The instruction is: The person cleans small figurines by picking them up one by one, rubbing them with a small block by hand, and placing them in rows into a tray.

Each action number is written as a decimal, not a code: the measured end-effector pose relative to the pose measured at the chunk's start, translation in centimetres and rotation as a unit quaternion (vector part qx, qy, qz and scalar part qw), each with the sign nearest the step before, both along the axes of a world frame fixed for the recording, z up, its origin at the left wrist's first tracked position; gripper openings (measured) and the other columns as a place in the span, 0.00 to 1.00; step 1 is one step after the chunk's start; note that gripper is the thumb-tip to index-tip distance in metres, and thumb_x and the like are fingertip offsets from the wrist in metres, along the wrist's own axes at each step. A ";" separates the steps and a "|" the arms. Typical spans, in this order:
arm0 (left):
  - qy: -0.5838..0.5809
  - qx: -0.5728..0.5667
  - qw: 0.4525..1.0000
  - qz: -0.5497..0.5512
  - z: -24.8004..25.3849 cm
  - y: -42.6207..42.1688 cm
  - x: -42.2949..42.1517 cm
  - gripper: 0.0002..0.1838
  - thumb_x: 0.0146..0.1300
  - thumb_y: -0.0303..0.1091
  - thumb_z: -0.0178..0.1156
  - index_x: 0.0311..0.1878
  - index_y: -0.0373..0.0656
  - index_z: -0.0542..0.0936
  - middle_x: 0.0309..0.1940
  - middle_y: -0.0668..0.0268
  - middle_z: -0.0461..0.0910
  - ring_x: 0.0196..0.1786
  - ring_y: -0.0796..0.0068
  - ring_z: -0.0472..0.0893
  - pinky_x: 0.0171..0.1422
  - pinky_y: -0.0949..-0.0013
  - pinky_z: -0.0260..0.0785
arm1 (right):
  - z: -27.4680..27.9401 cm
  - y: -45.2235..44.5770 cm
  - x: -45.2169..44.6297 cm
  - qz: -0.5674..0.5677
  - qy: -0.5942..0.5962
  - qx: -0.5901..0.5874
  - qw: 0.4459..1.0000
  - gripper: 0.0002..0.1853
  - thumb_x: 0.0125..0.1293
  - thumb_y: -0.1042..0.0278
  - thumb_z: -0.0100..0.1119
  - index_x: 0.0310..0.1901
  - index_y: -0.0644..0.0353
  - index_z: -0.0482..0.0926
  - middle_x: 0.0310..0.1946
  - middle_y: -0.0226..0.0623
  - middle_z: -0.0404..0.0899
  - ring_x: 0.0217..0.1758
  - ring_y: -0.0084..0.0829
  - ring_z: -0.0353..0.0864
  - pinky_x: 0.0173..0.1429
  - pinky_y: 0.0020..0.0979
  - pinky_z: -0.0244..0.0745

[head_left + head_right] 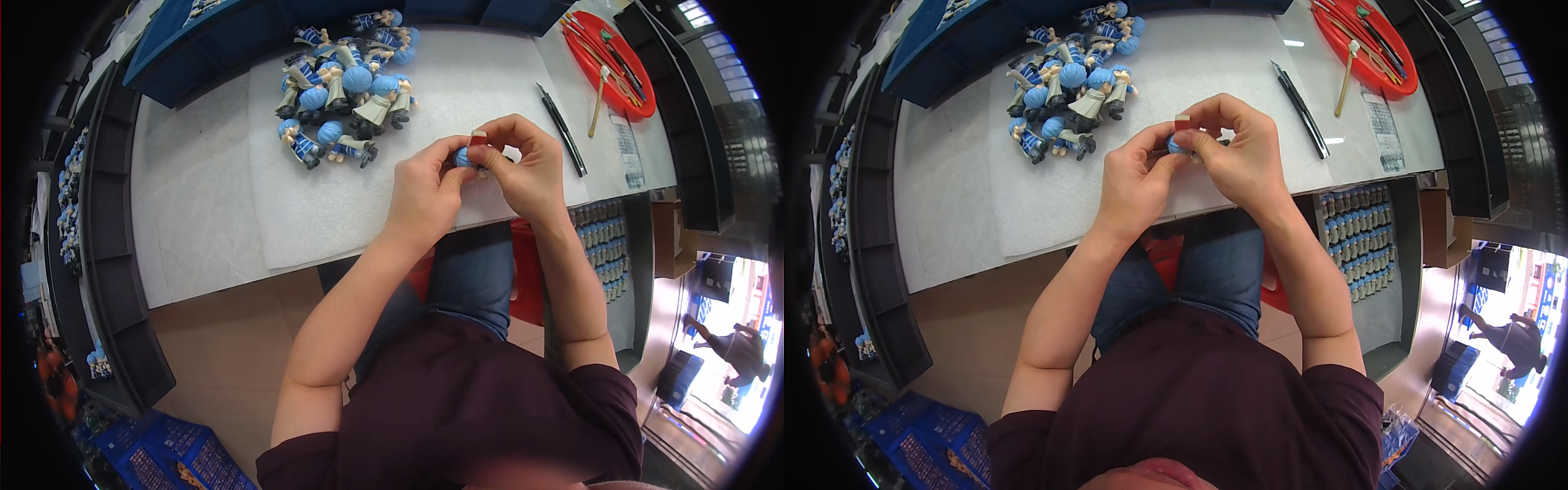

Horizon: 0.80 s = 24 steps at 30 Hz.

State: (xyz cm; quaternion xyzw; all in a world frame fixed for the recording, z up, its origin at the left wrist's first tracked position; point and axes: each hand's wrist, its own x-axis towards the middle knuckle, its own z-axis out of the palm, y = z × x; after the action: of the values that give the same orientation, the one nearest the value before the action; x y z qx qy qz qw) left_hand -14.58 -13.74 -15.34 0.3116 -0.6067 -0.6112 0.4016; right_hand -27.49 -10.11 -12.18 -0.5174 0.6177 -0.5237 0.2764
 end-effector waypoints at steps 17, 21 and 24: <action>-0.054 0.002 0.998 -0.024 0.1 -0.1 0.2 0.16 0.56 0.18 0.54 0.50 0.32 0.75 0.38 0.60 0.80 0.41 0.77 0.79 0.48 0.75 0.71 | -0.3 -1.0 -0.8 -0.060 0.061 -0.038 0.996 0.06 0.49 0.82 0.61 0.30 0.65 0.78 0.27 0.32 0.81 0.27 0.18 0.71 0.35 0.21 0.69; -0.057 0.002 0.998 -0.025 0.1 -0.2 0.3 0.16 0.56 0.18 0.54 0.50 0.32 0.75 0.38 0.60 0.80 0.41 0.77 0.79 0.48 0.75 0.71 | -0.5 -0.4 -0.3 -0.047 0.081 -0.041 0.995 0.05 0.48 0.83 0.61 0.30 0.65 0.78 0.28 0.33 0.81 0.27 0.18 0.70 0.35 0.21 0.68; -0.031 0.015 0.999 -0.021 0.0 -0.1 0.2 0.16 0.56 0.18 0.54 0.49 0.32 0.75 0.37 0.60 0.80 0.41 0.77 0.80 0.48 0.75 0.71 | -0.1 -0.3 -1.0 -0.074 0.078 -0.050 0.993 0.06 0.48 0.82 0.62 0.30 0.64 0.78 0.26 0.32 0.81 0.28 0.18 0.72 0.35 0.20 0.67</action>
State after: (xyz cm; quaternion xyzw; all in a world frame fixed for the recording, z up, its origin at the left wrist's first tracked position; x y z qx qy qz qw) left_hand -14.34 -13.88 -15.35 0.3234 -0.6165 -0.6184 0.3646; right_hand -28.51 -10.46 -12.33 -0.5227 0.6468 -0.5313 0.1616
